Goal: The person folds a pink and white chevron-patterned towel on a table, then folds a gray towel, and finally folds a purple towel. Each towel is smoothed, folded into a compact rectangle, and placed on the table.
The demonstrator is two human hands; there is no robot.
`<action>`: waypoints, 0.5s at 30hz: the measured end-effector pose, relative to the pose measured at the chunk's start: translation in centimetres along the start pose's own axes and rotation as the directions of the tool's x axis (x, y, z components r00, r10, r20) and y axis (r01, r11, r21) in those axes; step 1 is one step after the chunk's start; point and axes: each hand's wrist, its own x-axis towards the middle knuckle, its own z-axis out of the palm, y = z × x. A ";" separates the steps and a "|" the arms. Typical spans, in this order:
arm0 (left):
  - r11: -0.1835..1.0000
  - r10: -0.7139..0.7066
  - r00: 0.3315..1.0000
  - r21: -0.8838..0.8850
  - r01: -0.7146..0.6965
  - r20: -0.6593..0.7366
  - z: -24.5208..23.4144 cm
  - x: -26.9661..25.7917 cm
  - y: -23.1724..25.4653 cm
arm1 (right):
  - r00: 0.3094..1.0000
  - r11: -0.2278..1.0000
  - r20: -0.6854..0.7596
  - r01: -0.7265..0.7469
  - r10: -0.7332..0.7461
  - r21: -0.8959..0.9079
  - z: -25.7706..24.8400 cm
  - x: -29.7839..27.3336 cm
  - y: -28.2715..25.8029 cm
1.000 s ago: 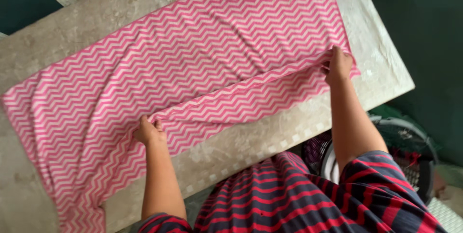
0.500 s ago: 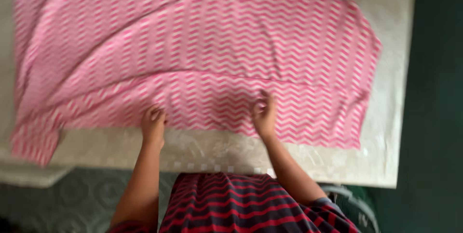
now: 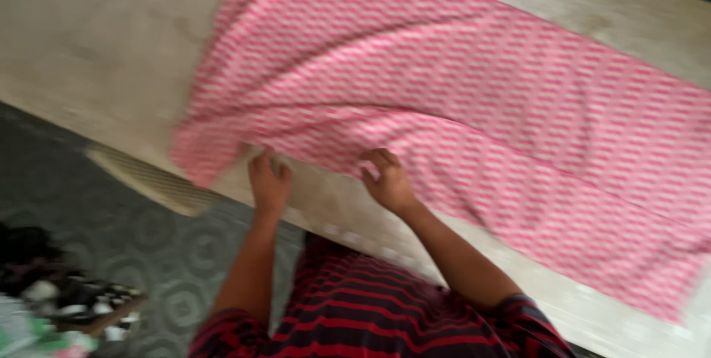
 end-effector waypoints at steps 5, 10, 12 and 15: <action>0.965 -0.050 0.970 0.240 0.108 -0.237 -8.0 2.8 -6.5 | 0.998 0.982 0.012 -0.062 0.065 -0.178 9.9 7.7 -4.5; 0.940 -0.149 0.963 0.271 0.209 -0.225 -12.9 4.5 -10.7 | 0.986 0.904 0.160 0.113 -0.050 -0.413 16.8 13.0 -6.7; 0.959 -0.155 0.962 0.198 0.200 -0.223 -14.3 4.9 -11.7 | 0.971 0.890 0.235 0.061 0.053 -0.452 18.7 13.1 -6.4; 0.979 -0.189 0.932 -0.133 0.155 -0.310 -15.7 7.1 -12.2 | 0.910 0.846 0.360 0.022 0.204 -0.533 20.1 12.2 -5.5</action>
